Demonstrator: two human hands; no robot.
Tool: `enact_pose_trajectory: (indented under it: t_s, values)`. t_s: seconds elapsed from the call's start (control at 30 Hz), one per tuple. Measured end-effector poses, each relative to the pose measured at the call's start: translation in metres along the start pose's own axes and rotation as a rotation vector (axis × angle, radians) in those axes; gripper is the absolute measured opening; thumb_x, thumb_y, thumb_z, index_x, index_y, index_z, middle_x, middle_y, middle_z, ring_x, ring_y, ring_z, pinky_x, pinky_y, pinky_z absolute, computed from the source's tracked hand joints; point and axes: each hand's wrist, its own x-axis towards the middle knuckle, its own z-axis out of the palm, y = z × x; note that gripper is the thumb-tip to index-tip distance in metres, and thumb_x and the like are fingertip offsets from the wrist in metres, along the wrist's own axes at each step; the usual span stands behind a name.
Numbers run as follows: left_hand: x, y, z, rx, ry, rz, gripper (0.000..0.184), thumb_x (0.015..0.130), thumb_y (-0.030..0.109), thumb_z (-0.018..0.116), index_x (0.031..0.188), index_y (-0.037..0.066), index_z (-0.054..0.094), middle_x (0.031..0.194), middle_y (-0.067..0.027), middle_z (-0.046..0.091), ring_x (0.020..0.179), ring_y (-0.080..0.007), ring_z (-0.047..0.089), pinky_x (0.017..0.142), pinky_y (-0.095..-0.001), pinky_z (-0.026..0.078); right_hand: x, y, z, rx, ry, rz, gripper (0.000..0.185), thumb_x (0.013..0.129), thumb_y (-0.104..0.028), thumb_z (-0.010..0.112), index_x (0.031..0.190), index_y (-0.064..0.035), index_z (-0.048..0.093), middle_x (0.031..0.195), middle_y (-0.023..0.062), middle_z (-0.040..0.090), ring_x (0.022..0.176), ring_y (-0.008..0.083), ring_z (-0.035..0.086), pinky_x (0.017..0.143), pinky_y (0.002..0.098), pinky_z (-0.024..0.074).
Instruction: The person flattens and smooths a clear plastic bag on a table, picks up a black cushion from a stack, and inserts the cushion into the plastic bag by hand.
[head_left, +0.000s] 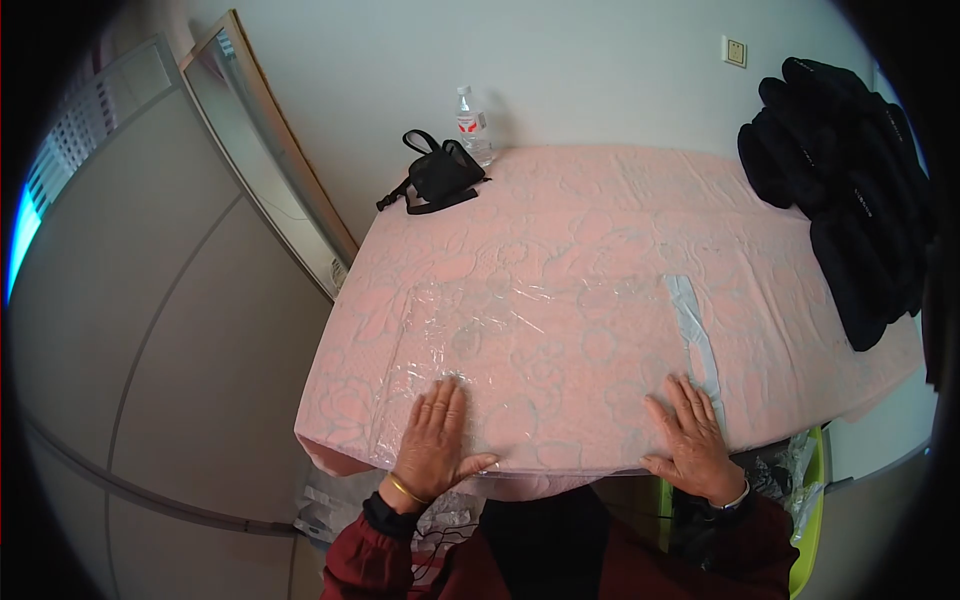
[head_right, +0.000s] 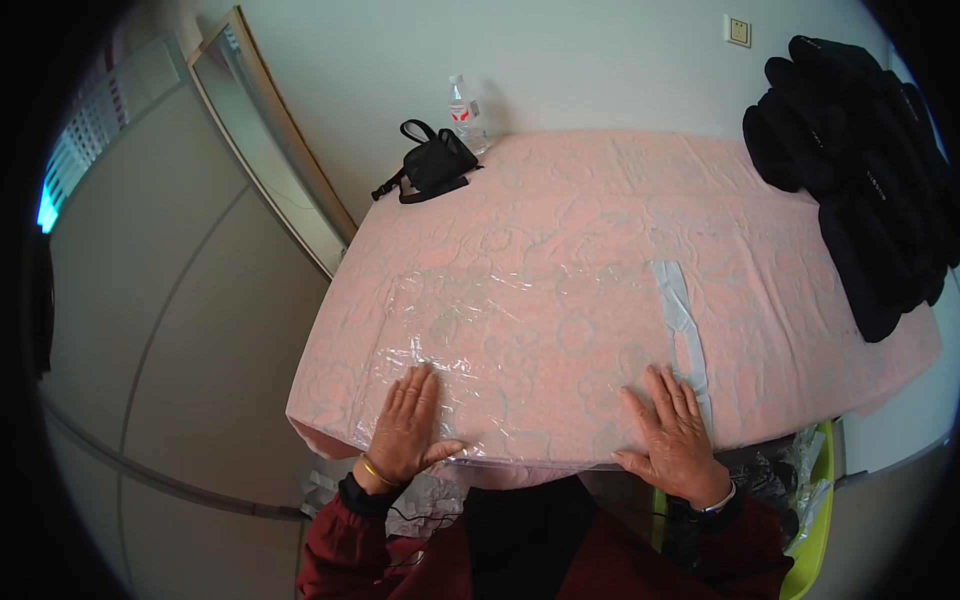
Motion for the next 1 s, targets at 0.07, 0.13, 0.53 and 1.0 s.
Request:
enact_pose_trajectory:
  t_s: [0.07,0.13,0.53,1.0]
  values:
    - [-0.014,-0.017,-0.003,0.039,0.004,-0.094,0.11,0.086,0.079,0.047,0.146,-0.012,0.035,0.154,-0.0303,0.036,0.143,-0.045,0.035,0.119,-0.0533,0.025,0.0,0.0,0.001,0.006,0.0,0.002,0.084,0.089,-0.054,0.063,0.153,-0.0061,0.037,0.16,0.0293,0.023,0.149,0.0462,0.021,0.121,0.057,0.0147]
    - [-0.02,-0.022,-0.006,0.057,0.015,-0.137,0.111,0.085,0.08,0.047,0.146,-0.012,0.035,0.154,-0.0303,0.036,0.143,-0.045,0.034,0.119,-0.0534,0.025,0.0,0.0,-0.001,0.006,-0.004,-0.001,0.085,0.088,-0.054,0.064,0.153,-0.0057,0.037,0.16,0.0292,0.023,0.149,0.0467,0.021,0.121,0.0568,0.015]
    - [-0.078,-0.015,0.001,0.065,0.071,-0.171,0.101,0.086,0.075,0.053,0.149,-0.003,0.038,0.154,-0.0249,0.039,0.144,-0.0419,0.036,0.119,-0.0563,0.023,-0.049,-0.014,-0.016,0.22,-0.018,-0.012,0.081,0.082,-0.041,0.077,0.144,0.0003,0.045,0.156,0.0271,0.03,0.147,0.0451,0.026,0.119,0.0565,0.0207]
    - [-0.013,0.104,-0.008,-0.081,0.086,-0.053,0.1,0.079,0.045,0.077,0.152,-0.005,0.031,0.16,-0.0233,0.03,0.149,-0.0399,0.027,0.119,-0.0591,0.02,-0.002,-0.027,-0.005,-0.164,-0.053,-0.071,0.104,0.069,-0.033,0.087,0.149,0.0064,0.032,0.158,0.0269,0.026,0.149,0.044,0.022,0.121,0.0568,0.0166]
